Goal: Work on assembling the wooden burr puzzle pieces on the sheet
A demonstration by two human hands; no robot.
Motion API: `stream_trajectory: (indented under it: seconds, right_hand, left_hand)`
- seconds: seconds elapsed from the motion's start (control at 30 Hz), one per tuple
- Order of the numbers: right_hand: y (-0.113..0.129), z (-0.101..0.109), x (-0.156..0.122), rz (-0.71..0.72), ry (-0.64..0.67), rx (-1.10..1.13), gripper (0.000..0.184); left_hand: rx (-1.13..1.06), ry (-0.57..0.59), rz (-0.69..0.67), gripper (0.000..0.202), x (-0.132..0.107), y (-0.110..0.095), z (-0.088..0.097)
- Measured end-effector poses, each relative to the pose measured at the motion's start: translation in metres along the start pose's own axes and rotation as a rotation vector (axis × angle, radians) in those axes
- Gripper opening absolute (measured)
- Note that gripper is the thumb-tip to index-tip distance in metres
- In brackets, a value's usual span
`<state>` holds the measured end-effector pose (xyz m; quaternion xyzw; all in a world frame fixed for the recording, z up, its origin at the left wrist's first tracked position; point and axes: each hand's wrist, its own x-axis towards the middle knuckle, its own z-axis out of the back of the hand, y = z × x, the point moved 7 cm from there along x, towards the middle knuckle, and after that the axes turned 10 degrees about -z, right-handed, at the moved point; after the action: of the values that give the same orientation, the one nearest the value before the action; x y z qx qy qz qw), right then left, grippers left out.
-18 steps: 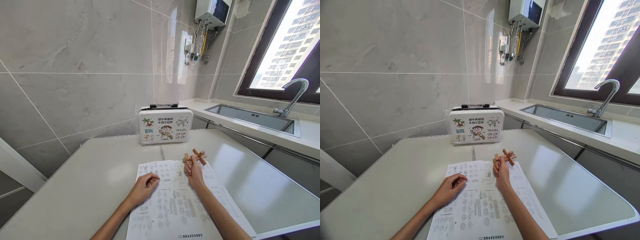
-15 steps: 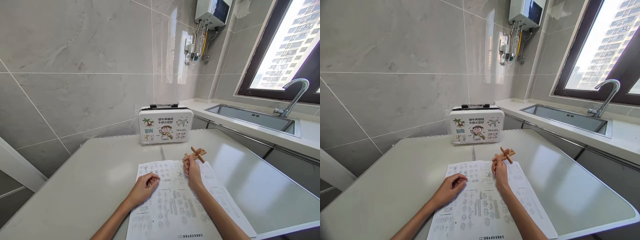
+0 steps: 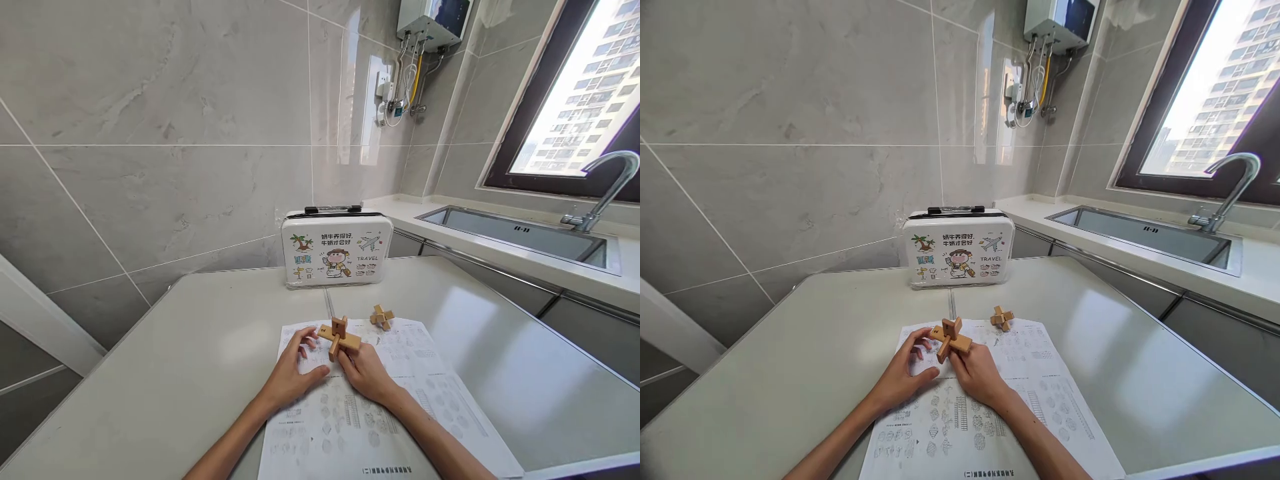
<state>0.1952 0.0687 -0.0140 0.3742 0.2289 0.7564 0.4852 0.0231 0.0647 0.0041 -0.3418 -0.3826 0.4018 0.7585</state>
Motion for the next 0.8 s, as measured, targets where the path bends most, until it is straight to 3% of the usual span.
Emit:
stream_trajectory:
  seconds: [0.1,0.3,0.47,0.8]
  right_hand:
    - [0.014,-0.003,-0.004,0.078,0.075,-0.007,0.023]
    - [0.030,-0.008,-0.008,0.179,0.164,-0.021,0.018]
    - [0.036,-0.007,-0.008,0.215,0.185,0.008,0.013]
    - [0.031,-0.001,-0.007,0.074,0.181,0.082,0.012]
  left_hand:
    - [-0.070,0.004,-0.023,0.094,-0.001,-0.001,0.001]
    - [-0.176,0.129,-0.066,0.115,-0.003,-0.010,-0.007]
    - [-0.204,0.164,-0.099,0.106,-0.003,-0.017,-0.012]
    - [-0.194,0.073,-0.034,0.089,-0.002,-0.015,-0.005]
